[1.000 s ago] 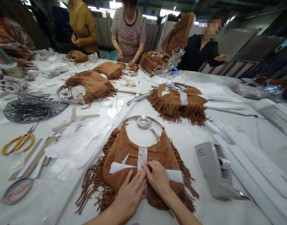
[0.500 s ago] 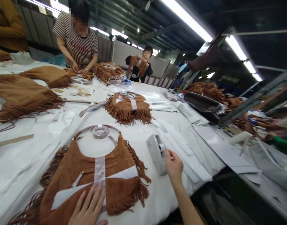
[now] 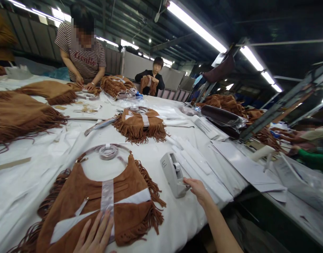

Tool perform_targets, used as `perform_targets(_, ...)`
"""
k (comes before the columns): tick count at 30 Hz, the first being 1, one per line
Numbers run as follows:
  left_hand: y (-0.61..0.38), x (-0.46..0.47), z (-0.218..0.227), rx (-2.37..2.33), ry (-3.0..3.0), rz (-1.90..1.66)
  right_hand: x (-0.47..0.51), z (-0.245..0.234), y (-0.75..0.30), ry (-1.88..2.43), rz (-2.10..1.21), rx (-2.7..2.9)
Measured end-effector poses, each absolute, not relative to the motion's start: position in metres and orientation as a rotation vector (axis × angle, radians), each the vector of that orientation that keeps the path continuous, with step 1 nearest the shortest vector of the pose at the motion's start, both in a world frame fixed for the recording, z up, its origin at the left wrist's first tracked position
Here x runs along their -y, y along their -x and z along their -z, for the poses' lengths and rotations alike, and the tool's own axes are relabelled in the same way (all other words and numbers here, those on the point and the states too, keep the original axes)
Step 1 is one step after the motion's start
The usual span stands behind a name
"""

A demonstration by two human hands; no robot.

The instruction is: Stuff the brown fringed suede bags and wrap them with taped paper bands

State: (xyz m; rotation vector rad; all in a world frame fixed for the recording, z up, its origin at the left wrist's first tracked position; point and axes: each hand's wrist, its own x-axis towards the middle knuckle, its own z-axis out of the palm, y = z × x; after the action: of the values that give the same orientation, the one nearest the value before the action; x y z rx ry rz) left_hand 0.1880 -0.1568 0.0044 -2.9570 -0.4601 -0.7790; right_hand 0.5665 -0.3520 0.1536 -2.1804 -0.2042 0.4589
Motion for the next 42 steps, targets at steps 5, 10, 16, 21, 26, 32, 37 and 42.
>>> perform_targets(5, -0.190, 0.158, -0.018, 0.468, 2.963, 0.837, 0.359, -0.160, -0.563, 2.130, -0.387, 0.182)
perform_targets(10, -0.190, 0.158, -0.023, 0.410, 2.964, 0.839, 0.387, -0.157, -0.551, 2.123, -0.252, 0.097)
perform_targets(16, -0.186, 0.160, -0.009, 0.479, 3.024, 0.791, 0.406, -0.134, -0.528, 2.149, -0.242, 0.052)
perform_targets(21, -0.183, 0.159, -0.004, 0.439, 3.014, 0.704, 0.401, -0.115, -0.525, 2.205, -0.250, 0.086)
perform_targets(26, -0.185, 0.161, -0.007, 0.531, 3.022, 0.735, 0.414, -0.105, -0.517, 2.380, -0.158, 0.105)
perform_targets(32, -0.182, 0.160, -0.035, 0.547, 3.045, 0.458, 0.393, -0.122, -0.506, 2.535, -0.161, 0.464)
perform_targets(37, -0.182, 0.154, -0.042, 0.579, 3.121, 0.334, 0.286, -0.189, -0.460, 2.233, -0.636, 1.443)
perform_targets(42, -0.180, 0.157, -0.039, 0.615, 3.159, 0.330, 0.187, -0.239, -0.409, 1.718, -1.323, 1.931)
